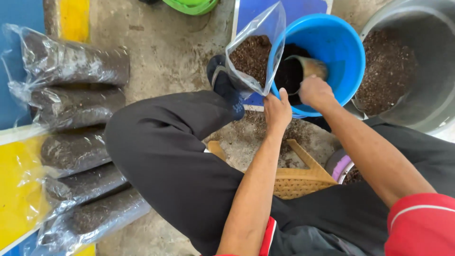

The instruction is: The person fills small plastic bags with soil using a scoop and a bucket.

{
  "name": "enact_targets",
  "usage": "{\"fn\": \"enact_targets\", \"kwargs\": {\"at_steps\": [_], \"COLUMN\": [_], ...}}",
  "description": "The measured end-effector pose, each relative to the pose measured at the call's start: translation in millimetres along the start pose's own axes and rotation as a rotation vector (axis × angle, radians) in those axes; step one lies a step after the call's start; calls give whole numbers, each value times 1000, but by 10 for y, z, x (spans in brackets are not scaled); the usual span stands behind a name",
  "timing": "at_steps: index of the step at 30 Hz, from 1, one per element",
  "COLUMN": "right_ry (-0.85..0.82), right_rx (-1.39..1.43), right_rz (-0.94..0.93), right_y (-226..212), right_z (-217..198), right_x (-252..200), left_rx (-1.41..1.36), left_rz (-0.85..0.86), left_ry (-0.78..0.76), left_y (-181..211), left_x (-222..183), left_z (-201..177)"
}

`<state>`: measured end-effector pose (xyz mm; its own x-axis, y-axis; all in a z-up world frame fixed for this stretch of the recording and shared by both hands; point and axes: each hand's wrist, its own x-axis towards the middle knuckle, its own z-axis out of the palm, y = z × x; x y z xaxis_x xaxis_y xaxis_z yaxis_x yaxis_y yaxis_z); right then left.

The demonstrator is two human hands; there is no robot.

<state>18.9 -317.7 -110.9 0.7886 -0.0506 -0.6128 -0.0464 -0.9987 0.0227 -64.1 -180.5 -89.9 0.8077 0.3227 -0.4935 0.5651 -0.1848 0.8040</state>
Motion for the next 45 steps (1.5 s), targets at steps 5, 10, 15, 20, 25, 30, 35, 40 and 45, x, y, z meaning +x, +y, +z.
{"fn": "enact_targets", "kwargs": {"at_steps": [5,10,15,20,25,30,35,40,45], "right_ry": [79,111,95,-64,-176,-208,-148,-277,-352], "right_rx": [61,228,32,-63,-267,-328,-201,331,489], "right_rz": [17,101,-76,-161,-335,-479,-553,-363,-146], "right_y": [-108,-585,-448,-348,-224,46,426,741,556], "right_z": [141,110,56,-315,-540,-494,-670,-637,-924], "right_x": [226,444,281,-231,-392,-216,-251,-114,-462], "left_rx": [-95,-115,-127,-82,-32,8,16,76,281], "left_rz": [140,104,115,203,154,165,106,42,-98], "left_ry": [86,-21,-54,-50,-34,32,-1,-76,-309], "left_y": [84,139,140,-5,-97,114,315,17,703], "left_x": [-35,14,42,124,149,202,82,248,-289], "left_z": [-69,-195,-225,-126,-1,-22,-113,-22,-617]}}
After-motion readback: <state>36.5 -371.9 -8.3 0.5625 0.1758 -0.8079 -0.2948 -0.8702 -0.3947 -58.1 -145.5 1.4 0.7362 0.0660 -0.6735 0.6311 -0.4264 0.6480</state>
